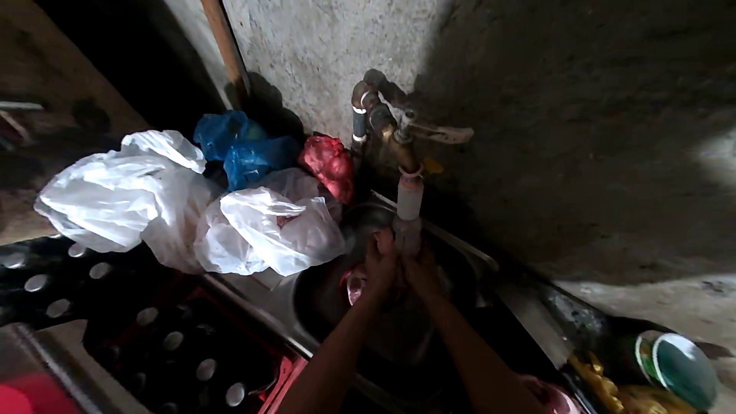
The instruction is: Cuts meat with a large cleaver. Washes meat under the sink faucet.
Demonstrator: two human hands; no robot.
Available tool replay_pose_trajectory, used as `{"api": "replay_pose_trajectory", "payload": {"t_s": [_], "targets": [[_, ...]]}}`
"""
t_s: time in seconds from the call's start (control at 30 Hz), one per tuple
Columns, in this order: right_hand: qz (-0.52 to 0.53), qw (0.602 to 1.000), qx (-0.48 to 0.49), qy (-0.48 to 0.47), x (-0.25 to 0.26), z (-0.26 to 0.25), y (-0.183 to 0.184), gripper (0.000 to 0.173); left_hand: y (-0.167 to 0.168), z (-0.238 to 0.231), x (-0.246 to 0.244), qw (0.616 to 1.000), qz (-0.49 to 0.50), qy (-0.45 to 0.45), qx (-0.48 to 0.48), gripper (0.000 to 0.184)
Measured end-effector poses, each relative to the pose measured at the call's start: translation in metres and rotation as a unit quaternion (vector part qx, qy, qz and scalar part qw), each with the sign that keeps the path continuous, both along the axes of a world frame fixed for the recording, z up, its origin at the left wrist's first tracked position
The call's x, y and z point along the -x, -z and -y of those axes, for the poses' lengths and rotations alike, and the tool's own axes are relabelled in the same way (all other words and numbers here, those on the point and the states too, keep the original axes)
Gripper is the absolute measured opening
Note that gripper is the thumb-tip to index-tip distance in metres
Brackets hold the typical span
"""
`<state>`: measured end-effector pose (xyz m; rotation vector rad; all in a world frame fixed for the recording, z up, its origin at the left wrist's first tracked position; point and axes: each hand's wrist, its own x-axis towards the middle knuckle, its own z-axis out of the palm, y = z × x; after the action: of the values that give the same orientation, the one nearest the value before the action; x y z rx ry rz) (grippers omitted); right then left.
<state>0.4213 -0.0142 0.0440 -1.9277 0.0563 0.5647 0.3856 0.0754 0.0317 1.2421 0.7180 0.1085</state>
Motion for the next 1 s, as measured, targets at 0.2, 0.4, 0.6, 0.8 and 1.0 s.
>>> {"api": "replay_pose_trajectory", "payload": {"t_s": [0.2,0.4,0.6,0.8,1.0], "targets": [[0.011,0.999,-0.033,-0.005,0.001,0.001,-0.018,0.051,0.001,-0.014,0.005,0.997,0.060,0.039,0.040,0.049],[-0.034,0.995,-0.072,0.052,0.003,0.006,-0.008,0.046,-0.001,-0.012,0.012,0.998,0.055,0.044,0.006,0.054],[-0.061,0.995,-0.049,0.068,0.015,0.007,-0.005,0.039,0.003,-0.017,0.020,0.995,0.036,0.077,-0.051,0.044],[-0.059,0.997,-0.022,0.045,0.022,0.005,-0.009,0.039,-0.003,-0.017,0.027,0.993,0.009,0.077,-0.090,0.053],[0.070,0.989,-0.038,-0.127,0.033,0.004,-0.016,0.044,-0.042,-0.026,0.061,0.974,0.004,0.081,-0.210,0.057]]}}
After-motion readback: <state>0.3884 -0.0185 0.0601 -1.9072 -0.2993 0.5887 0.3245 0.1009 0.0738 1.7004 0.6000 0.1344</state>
